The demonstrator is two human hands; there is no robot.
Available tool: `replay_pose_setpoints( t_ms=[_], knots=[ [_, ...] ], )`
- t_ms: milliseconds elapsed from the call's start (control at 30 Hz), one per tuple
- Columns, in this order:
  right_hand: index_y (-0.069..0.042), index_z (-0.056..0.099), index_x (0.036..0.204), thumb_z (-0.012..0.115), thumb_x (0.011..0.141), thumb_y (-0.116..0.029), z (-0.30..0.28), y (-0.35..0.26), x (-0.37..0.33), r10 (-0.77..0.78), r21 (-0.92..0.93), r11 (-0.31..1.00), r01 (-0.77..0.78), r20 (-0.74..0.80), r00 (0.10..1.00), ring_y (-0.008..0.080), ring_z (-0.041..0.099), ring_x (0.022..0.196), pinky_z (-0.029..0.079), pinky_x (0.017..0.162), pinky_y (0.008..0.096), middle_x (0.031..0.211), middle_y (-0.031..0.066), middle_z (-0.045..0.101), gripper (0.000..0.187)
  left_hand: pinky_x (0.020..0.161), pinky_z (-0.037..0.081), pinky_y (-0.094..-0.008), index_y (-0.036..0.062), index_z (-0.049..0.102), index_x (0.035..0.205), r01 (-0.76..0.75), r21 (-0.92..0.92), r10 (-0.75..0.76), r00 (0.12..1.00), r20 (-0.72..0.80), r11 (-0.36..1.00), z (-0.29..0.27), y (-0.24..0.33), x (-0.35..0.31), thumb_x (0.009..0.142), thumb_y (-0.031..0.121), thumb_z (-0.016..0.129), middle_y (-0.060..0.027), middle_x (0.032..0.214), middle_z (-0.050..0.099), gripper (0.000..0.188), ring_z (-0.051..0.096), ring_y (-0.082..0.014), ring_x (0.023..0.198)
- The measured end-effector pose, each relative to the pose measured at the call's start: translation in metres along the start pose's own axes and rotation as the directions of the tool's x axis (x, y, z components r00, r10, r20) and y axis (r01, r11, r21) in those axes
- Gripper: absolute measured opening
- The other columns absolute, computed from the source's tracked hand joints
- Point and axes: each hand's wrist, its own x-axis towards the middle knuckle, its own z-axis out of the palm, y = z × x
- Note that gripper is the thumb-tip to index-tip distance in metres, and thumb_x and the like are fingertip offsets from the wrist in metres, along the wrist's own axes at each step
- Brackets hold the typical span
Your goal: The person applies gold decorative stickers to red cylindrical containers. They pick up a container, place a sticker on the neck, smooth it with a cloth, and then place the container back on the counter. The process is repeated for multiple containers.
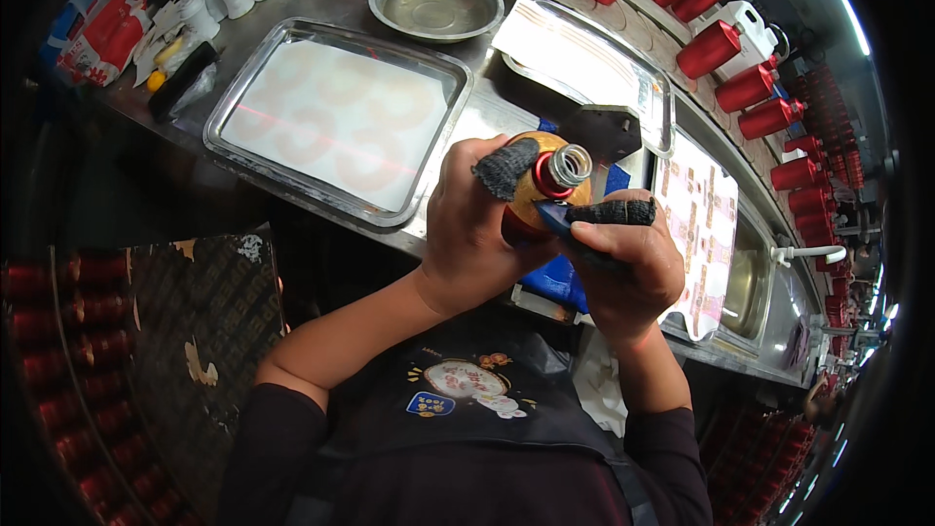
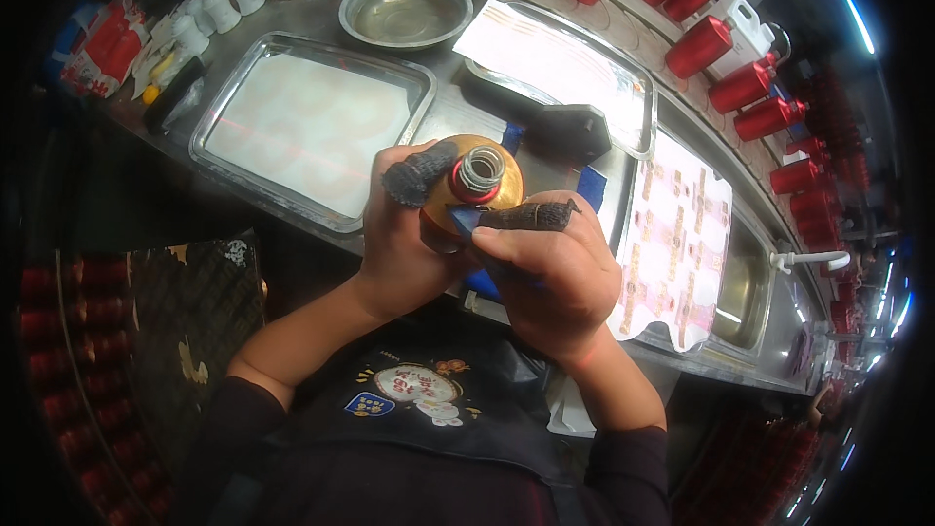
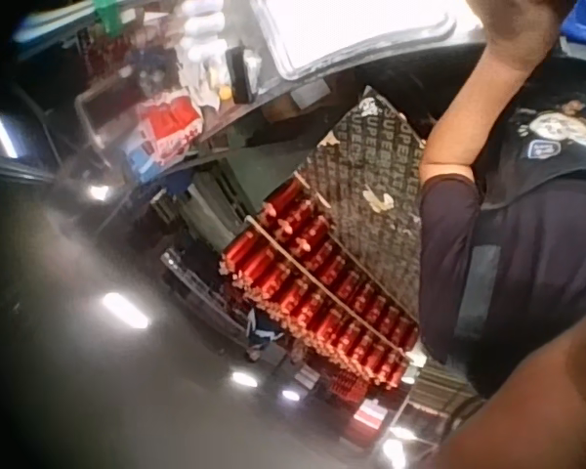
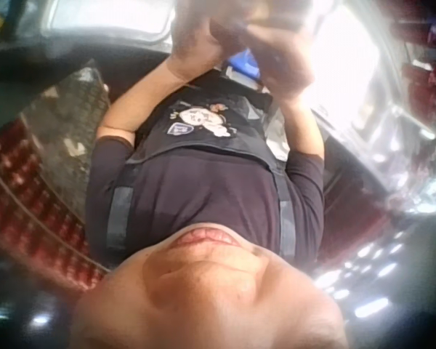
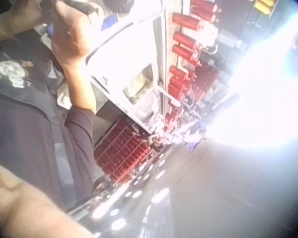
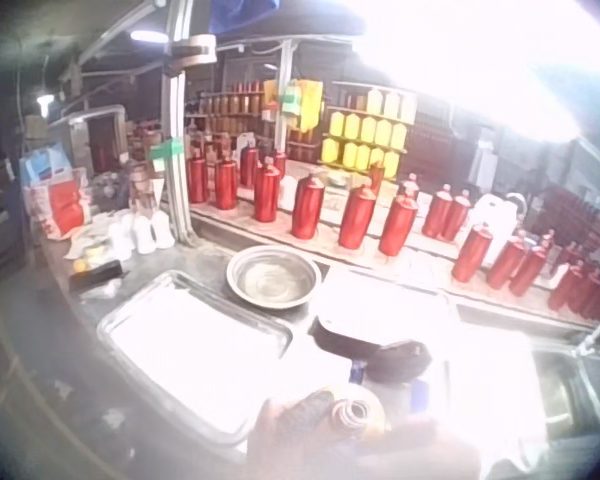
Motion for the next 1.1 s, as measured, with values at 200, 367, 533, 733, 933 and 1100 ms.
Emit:
replay_pose_setpoints(
  t_ms=[200, 367, 533, 733, 933, 1100],
  knots=[
    [-0.006, 0.072, 0.093, 0.081, 0.066, 0.007, -0.001, 0.003, -0.003, -0.052, -0.020, 0.998, 0.051, -0.018, 0.999, 0.0281, 0.064, 0.075, 0.051, 0.070, 0.0357, 0.080, 0.0087, 0.066, 0.031, 0.097, 0.049, -0.0419, 0.0083, 0.050, 0.134, 0.279, -0.338, -0.233, 0.958, 0.170, 0.899, -0.001, 0.001, 0.001, 0.062, 0.025, 0.092, -0.0164, 0.125, 0.051, 0.085, 0.056, -0.0351, 0.116],
    [-0.005, 0.072, 0.093, 0.079, 0.065, 0.007, -0.004, 0.005, -0.008, -0.056, -0.022, 0.998, 0.055, -0.017, 0.998, 0.0285, 0.063, 0.074, 0.051, 0.068, 0.0359, 0.079, 0.0083, 0.065, 0.031, 0.098, 0.047, -0.0434, 0.0067, 0.049, 0.134, 0.207, -0.197, -0.207, 0.978, 0.019, 0.958, 0.001, 0.006, -0.001, 0.064, 0.024, 0.090, -0.0178, 0.129, 0.050, 0.083, 0.055, -0.0370, 0.117],
    [-0.006, 0.073, 0.095, 0.075, 0.068, 0.003, 0.007, -0.002, -0.009, -0.134, -0.067, 0.989, 0.130, -0.065, 0.989, 0.0275, 0.062, 0.076, 0.051, 0.067, 0.0357, 0.083, 0.0076, 0.065, 0.029, 0.098, 0.046, -0.0438, 0.0039, 0.048, 0.133, 0.016, -0.009, -0.016, 0.995, 0.100, 1.000, 0.000, 0.003, -0.004, 0.068, 0.022, 0.087, -0.0188, 0.127, 0.052, 0.078, 0.055, -0.0384, 0.116],
    [-0.007, 0.076, 0.098, 0.074, 0.068, 0.000, 0.012, -0.005, -0.018, -0.193, 0.194, 0.962, 0.190, -0.004, 0.981, 0.0261, 0.061, 0.077, 0.051, 0.066, 0.0356, 0.082, 0.0054, 0.061, 0.031, 0.093, 0.046, -0.0407, 0.0034, 0.053, 0.126, -0.018, 0.099, 0.024, 0.998, -0.053, 0.995, 0.021, 0.000, -0.011, 0.069, 0.020, 0.086, -0.0148, 0.116, 0.050, 0.068, 0.055, -0.0323, 0.107],
    [-0.007, 0.069, 0.091, 0.070, 0.072, -0.007, -0.010, 0.015, -0.014, -0.353, 0.147, 0.926, 0.347, 0.014, 0.936, 0.0254, 0.061, 0.078, 0.048, 0.066, 0.0366, 0.081, 0.0049, 0.058, 0.019, 0.093, 0.048, -0.0361, 0.0040, 0.055, 0.123, 0.112, -0.017, -0.110, 0.991, 0.077, 0.994, 0.003, -0.003, 0.000, 0.060, 0.012, 0.090, -0.0109, 0.116, 0.052, 0.072, 0.058, -0.0288, 0.105],
    [-0.008, 0.068, 0.086, 0.071, 0.075, -0.011, -0.024, 0.035, 0.000, -0.432, 0.044, 0.902, 0.430, 0.056, 0.900, 0.0277, 0.064, 0.088, 0.052, 0.071, 0.0382, 0.081, 0.0036, 0.057, 0.012, 0.100, 0.047, -0.0324, 0.0058, 0.057, 0.126, 0.448, -0.306, -0.315, 0.862, 0.398, 0.840, -0.022, 0.004, 0.026, 0.056, 0.007, 0.090, -0.0038, 0.120, 0.059, 0.077, 0.059, -0.0161, 0.113]
  ],
)
